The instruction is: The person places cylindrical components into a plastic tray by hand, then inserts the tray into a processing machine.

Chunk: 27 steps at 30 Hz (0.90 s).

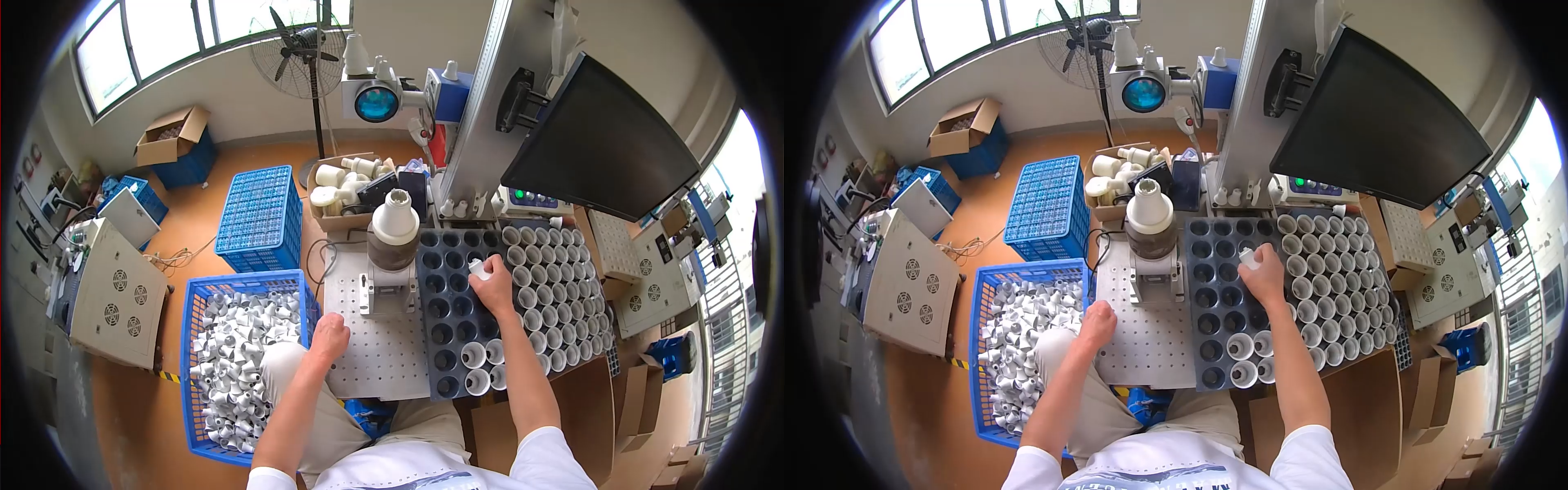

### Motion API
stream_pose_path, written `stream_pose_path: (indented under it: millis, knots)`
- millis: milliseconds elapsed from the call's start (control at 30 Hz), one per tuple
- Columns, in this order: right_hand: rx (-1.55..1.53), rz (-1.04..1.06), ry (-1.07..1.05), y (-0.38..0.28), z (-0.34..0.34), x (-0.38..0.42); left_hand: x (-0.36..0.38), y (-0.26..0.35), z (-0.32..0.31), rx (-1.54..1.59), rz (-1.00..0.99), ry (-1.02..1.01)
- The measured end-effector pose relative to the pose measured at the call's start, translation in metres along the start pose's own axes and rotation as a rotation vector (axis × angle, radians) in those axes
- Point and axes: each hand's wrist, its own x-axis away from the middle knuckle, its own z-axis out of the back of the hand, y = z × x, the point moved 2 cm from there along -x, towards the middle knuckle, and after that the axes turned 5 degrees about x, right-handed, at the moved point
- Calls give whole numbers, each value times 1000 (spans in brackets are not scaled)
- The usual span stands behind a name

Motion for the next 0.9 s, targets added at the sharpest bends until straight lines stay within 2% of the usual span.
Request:
stream_pose_path:
  millis: [900]
  knots:
    - [-89, -19, -13, 2, 5, -1, 0, 1, -2, -49, -43, -7]
